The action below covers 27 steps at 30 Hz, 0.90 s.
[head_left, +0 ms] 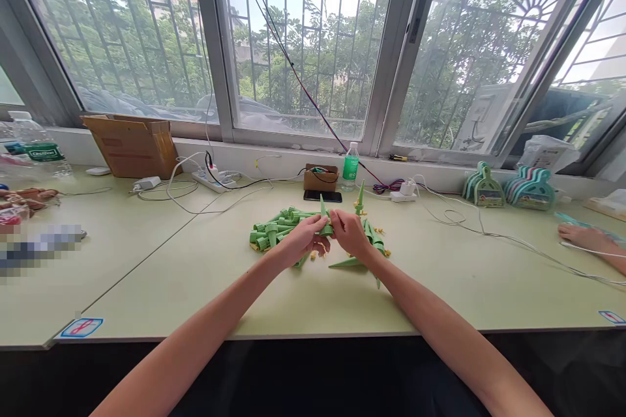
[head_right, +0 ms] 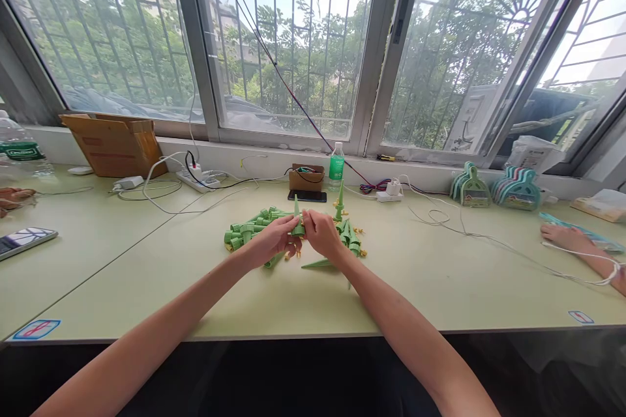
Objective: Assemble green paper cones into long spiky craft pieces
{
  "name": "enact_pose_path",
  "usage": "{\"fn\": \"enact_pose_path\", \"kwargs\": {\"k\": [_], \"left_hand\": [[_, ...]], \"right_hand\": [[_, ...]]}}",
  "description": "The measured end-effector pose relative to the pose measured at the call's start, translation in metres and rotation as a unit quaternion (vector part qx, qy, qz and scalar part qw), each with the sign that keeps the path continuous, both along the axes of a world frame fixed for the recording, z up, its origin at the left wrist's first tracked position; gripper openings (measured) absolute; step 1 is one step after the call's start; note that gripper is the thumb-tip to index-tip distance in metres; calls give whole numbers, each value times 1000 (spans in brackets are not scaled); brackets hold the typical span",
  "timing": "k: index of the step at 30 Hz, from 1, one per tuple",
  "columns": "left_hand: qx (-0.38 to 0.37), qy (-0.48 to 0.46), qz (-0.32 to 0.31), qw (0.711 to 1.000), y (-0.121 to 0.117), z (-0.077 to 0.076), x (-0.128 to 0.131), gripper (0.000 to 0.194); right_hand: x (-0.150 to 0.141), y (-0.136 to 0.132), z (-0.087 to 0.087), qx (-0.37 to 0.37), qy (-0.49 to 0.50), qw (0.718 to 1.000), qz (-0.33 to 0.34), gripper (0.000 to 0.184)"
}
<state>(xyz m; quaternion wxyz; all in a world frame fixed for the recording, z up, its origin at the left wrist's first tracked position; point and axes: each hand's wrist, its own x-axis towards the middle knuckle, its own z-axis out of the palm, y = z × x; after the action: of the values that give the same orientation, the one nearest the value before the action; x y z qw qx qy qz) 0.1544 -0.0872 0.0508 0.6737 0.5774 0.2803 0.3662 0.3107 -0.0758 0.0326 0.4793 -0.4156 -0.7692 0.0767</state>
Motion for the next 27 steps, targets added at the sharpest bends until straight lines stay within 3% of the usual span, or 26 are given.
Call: {"fn": "enact_pose_path", "kwargs": {"k": [12, 27], "left_hand": [[62, 35, 17, 997, -1, 0, -2, 41], [182, 127, 64, 973, -3, 1, 0, 47]], "right_hand": [[0, 7, -4, -62, 27, 997, 44, 58], [1, 11, -9, -79, 34, 994, 62, 59]]}}
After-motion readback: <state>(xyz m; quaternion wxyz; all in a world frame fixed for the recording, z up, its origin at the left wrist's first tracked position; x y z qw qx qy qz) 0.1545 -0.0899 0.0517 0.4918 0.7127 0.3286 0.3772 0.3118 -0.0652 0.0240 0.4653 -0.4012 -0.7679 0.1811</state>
